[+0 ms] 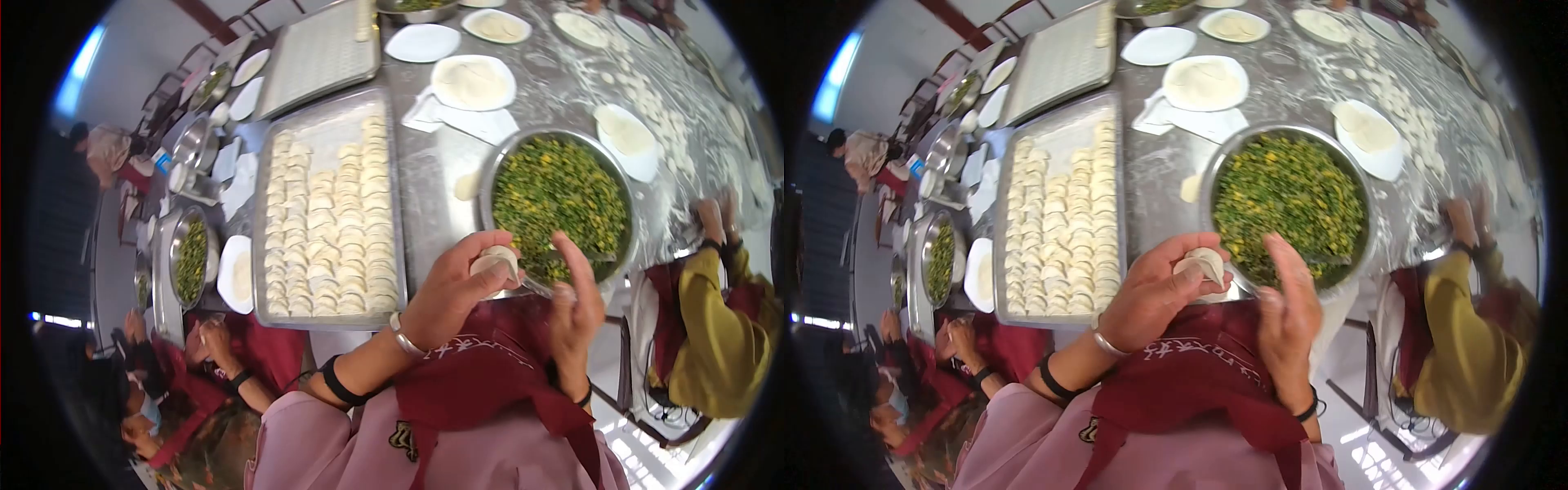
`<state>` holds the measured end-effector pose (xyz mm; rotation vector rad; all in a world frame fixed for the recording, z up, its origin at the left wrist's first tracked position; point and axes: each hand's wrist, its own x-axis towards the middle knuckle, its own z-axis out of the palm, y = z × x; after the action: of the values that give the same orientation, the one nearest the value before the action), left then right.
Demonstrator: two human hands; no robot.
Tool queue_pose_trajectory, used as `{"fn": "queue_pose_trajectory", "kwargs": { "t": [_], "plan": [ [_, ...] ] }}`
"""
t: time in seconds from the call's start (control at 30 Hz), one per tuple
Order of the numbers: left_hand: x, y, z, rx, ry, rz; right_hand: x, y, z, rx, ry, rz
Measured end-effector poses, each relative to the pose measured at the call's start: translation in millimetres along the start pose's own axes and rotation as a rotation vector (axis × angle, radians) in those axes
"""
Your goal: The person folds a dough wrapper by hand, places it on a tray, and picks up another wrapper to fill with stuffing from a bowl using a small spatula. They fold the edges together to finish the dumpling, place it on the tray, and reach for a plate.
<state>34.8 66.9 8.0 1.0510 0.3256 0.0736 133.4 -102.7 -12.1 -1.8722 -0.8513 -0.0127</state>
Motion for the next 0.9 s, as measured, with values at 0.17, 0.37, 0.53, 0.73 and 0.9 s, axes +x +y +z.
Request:
{"fn": "queue_pose_trajectory", "kwargs": {
  "t": [0.17, 0.37, 0.53, 0.73, 0.9],
  "plan": [
    [-12, 24, -61, 0.15, 0.171, 0.042, -15, 12, -17, 0.163, 0.16, 0.177],
    [-9, 64, -148, 0.316, 0.452, 0.127, -30, 15, -26, 0.255, 0.202, 0.241],
    [9, 100, -224, 0.486, 0.595, 0.149, -39, 15, -35, 0.221, 0.213, 0.265],
    [61, 130, -282, 0.674, 0.613, 0.174, -46, 18, -39, 0.165, 0.263, 0.3],
    [109, 122, -307, 0.728, 0.592, 0.158, -44, 6, -33, 0.086, 0.242, 0.357]
  ]
}}
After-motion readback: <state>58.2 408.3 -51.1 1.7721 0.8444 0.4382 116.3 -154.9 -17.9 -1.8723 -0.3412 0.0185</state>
